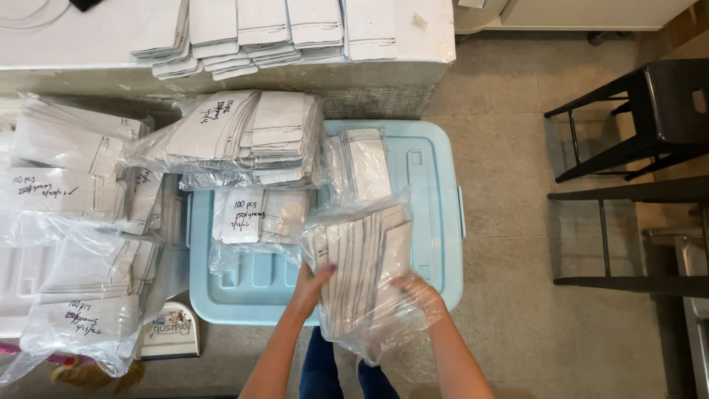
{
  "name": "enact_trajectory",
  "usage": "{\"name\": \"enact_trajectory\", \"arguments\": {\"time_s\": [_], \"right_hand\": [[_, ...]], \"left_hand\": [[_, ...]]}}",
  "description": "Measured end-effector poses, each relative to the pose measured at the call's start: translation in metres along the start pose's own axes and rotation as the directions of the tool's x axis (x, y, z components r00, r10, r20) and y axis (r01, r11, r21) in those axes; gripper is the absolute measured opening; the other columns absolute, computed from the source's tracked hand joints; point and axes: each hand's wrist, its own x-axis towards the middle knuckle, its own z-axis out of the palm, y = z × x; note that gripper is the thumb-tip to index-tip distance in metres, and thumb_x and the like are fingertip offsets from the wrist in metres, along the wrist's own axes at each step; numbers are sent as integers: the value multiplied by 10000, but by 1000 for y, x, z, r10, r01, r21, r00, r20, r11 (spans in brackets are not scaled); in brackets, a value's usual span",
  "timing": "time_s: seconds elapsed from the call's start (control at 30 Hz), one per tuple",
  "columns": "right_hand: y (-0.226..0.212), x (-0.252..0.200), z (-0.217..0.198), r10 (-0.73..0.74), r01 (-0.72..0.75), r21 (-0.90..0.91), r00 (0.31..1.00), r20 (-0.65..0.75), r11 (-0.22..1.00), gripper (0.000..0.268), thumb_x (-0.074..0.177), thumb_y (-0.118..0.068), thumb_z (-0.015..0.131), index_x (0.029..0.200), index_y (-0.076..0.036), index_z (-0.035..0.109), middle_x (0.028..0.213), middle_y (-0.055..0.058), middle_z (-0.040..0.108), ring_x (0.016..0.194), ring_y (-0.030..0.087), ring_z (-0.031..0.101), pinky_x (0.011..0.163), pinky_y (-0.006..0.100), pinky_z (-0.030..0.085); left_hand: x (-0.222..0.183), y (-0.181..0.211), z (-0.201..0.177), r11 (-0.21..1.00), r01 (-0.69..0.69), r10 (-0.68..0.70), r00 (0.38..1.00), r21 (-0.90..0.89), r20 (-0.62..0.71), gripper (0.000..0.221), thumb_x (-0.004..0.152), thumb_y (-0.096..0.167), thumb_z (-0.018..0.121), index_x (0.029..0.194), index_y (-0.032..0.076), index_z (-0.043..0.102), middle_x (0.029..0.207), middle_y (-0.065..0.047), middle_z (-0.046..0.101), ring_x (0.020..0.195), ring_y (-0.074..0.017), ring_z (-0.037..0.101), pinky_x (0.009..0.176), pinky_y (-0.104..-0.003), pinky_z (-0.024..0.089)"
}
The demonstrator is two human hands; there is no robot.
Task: The person organizes stacks of white packets on a table and places them into a large plastic bin.
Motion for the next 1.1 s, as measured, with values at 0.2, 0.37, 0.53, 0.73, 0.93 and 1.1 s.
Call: {"name": "enact_trajectory", "arguments": {"time_s": [0.2, 0.37, 0.53, 0.73, 0.93, 1.1], "right_hand": [[23, 91, -18, 174, -202, 237, 976, 134, 950, 393, 908, -382, 757, 896, 8, 711, 655, 175, 699, 573, 127, 701, 659, 190, 576], [0, 60, 35, 91, -121, 141, 975, 205, 983, 991, 740, -917, 582, 1448, -225, 620, 1477, 157, 589, 1321, 389, 583, 1085, 583, 480], [4, 69, 37, 112, -138, 162, 981, 160, 977, 1026, 724, -895, 639, 1452, -174, 604, 1474, 183, 582, 1308, 398, 584, 1082, 574, 481], [17, 77, 24, 136, -152, 190, 986, 94, 970, 1074, 703, -869, 708, 1457, -113, 584, 1469, 214, 572, 1293, 409, 585, 1078, 562, 482], [42, 115, 0, 154, -160, 225, 987, 43, 961, 1130, 683, -843, 777, 1463, -53, 564, 1465, 245, 563, 1279, 420, 586, 1074, 551, 483], [-29, 24, 53, 87, -77, 96, 990, -110, 992, 1087, 721, -655, 859, 1514, -19, 476, 1424, 296, 576, 1280, 476, 567, 1046, 589, 489]], "left_hand": [[12, 46, 19, 833, -282, 289, 956, 477, 60, 621, 1012, 489, 485, 1372, -13, 548, 1312, -265, 623, 1269, -430, 554, 1061, -563, 447], [9, 125, 56, 619, -529, 582, 805, 581, 113, 372, 1057, 287, 481, 1077, 44, 762, 1068, -226, 698, 1087, -435, 636, 942, -509, 504], [58, 123, 59, 652, -662, 664, 734, 370, 144, 367, 1072, 273, 515, 944, 14, 742, 976, -180, 679, 991, -293, 652, 928, -442, 489], [87, 174, 92, 629, -747, 749, 656, 216, 87, 440, 1099, 299, 435, 848, 79, 721, 818, -78, 715, 781, -170, 689, 752, -311, 567], [127, 227, 88, 692, -694, 719, 689, 200, -97, 439, 1096, 448, 403, 1092, 169, 743, 1024, -65, 715, 960, -164, 659, 905, -332, 535], [158, 239, 77, 715, -655, 689, 719, 245, -92, 421, 1079, 462, 447, 1179, 202, 763, 1038, -77, 693, 1068, -186, 613, 1026, -378, 471]]}}
